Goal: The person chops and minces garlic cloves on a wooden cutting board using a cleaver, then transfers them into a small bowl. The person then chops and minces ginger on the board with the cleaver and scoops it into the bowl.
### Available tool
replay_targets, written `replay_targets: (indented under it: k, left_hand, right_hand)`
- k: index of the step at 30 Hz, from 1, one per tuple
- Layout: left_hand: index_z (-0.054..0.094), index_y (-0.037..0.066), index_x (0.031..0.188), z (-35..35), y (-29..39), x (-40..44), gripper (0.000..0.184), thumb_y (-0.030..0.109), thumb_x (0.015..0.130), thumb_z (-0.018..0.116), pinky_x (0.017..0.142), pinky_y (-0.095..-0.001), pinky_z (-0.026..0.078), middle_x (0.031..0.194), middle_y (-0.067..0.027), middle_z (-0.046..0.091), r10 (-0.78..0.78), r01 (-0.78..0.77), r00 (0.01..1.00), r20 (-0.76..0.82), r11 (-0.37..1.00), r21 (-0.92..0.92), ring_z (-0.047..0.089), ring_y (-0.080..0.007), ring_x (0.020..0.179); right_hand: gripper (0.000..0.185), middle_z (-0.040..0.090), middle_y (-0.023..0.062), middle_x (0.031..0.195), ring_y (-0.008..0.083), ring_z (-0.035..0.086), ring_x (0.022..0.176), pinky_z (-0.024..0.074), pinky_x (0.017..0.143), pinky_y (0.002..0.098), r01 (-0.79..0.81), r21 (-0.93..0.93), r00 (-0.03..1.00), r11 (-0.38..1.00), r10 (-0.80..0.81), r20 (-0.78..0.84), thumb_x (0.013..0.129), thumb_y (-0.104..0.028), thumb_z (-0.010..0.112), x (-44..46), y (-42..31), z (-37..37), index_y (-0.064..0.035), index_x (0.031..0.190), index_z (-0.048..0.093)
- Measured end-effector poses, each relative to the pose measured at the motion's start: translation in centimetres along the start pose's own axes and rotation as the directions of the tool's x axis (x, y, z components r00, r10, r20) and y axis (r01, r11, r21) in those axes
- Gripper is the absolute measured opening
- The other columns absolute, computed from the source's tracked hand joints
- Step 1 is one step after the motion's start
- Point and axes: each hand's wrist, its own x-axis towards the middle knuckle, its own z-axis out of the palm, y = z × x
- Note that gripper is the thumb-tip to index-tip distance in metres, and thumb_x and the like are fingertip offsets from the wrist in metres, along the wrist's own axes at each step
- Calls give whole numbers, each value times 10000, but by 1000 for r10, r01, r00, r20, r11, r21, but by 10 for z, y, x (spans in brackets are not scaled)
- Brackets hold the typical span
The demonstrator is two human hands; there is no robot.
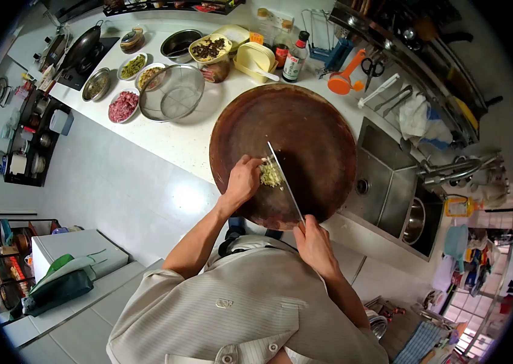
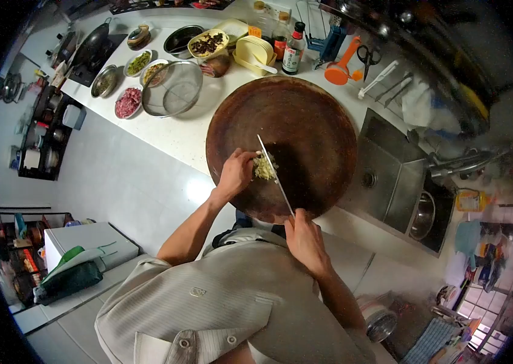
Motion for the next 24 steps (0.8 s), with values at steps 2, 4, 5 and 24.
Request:
replay_targets:
  k: [2, 4, 5, 24]
  left_hand:
    - [695, -23, 1117, -1, -2, -5, 243, -4, 897, 594, 804, -474, 527, 1006, -236, 625, -29, 29, 999, 18, 999, -27, 635, -435, 914]
    - [701, -14, 1117, 1, -2, -6, 226, 18, 909, 617, 811, -449, 540, 1015, -218, 631, 4, -6, 999, -44, 999, -42, 644, -424, 911]
    - [701, -14, 1117, 1, -2, -9, 226, 18, 909, 617, 811, -449, 540, 1015, -218, 631, 1, -3, 999, -43, 999, -43, 644, -424, 911]
    - [659, 2, 1179, -17, 14, -40, 385, 103, 833, 794, 779, -433, 547, 1047, -183, 607, -22, 24, 999, 50, 999, -35, 643, -375, 888]
  right_hand:
    - [276, 683, 311, 975, 519, 657, 929, 522, 782, 558, -7, -1, 1000, 1000, 7, -1, 972, -161, 626, -1, 0, 2, 50, 1110, 515]
    - [259, 682, 304, 960, 513, 661, 902, 525, 766, 553, -2, 13, 1000, 1000, 3, -28, 972, -156, 623, -2, -1, 0, 49, 1092, 521]
    - [259, 682, 304, 960, 513, 661, 902, 525, 766, 553, -4, 12, 1000, 1000, 4, -25, 972, -156, 623, -1, 0, 1, 49, 1092, 521]
    - [266, 653, 353, 1032, 539, 643, 931, 510, 795, 581, 27, 1, 997, 1000, -27, 73, 997, -190, 588, -2, -7, -2, 46, 1086, 501]
